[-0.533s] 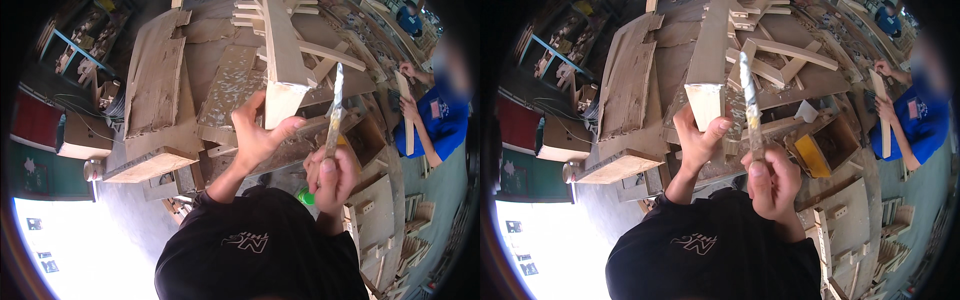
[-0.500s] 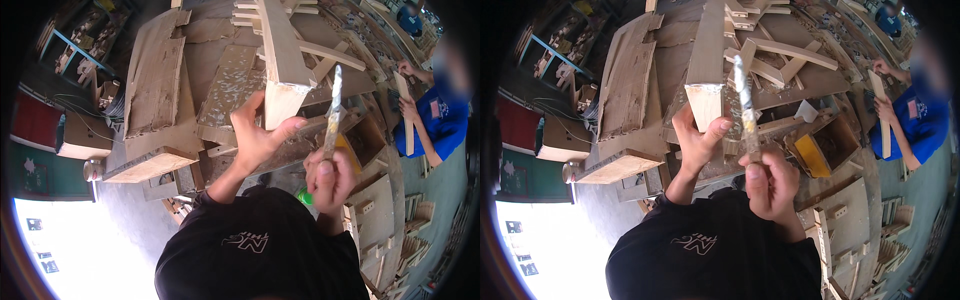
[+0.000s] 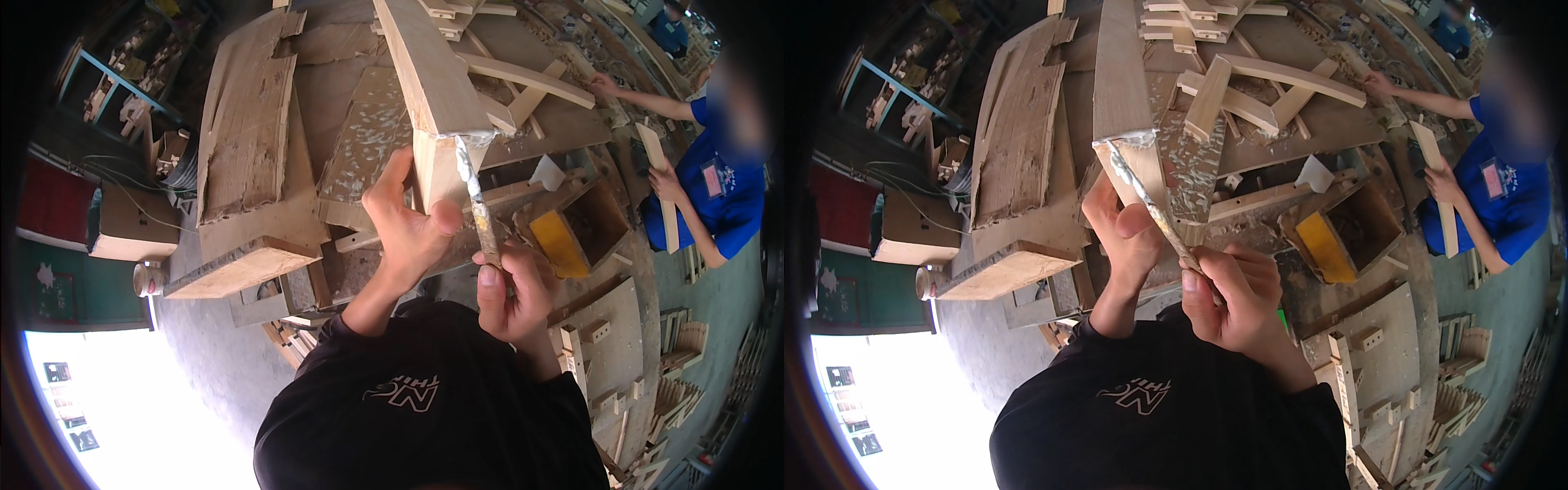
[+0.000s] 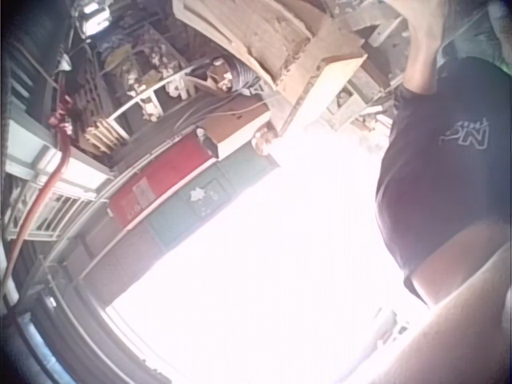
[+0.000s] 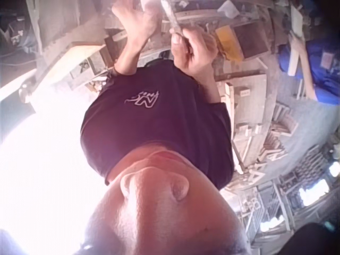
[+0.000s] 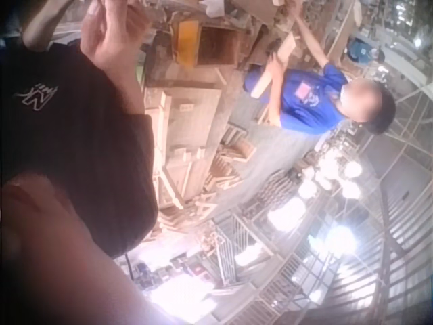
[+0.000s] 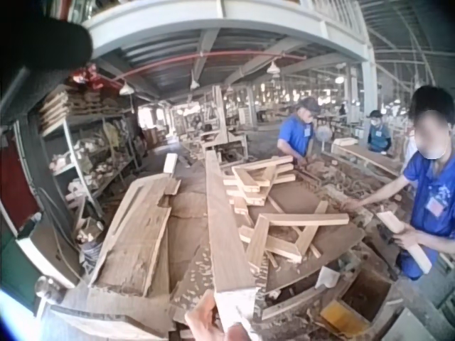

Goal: The person repeatedly picks up wooden pieces from a workbench and scrapes their surfaces with a metal tool. They then place the treated pieces onto a nearby stack. The process is repeated continuously with different pieces.

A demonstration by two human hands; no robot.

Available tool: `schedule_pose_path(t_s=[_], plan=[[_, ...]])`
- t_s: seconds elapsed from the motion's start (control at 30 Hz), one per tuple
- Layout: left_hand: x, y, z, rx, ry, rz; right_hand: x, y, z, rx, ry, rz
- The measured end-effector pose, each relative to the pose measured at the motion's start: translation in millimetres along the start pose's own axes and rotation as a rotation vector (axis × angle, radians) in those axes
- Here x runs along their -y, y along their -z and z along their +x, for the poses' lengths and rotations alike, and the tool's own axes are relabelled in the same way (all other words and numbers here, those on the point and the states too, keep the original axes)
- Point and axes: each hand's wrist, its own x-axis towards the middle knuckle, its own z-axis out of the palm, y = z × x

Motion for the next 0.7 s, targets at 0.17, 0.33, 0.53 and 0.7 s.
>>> schedule_pose_path(t_s=[0.17,0.33,0.53,0.7], plan=[[-7.2,-4.7,-1.2,-0.028,0.046,-0.021,1.0,2.2,-4.4,0.014,-0.044,-0.023],[1.6,-2.2,-2.9,-0.012,0.007,-0.014,4.6,4.6,-4.6,0.027,-0.088,-0.038],[-3.1,-5.8,-3.6,-0.014,0.025,-0.068,4.8,4.0,-7.3,0.001,-0.113,-0.063],[-5.7,-5.5,-2.7,0.003,0.02,-0.045,4.5,2.0,-9.4,-0.028,-0.106,-0.096]])
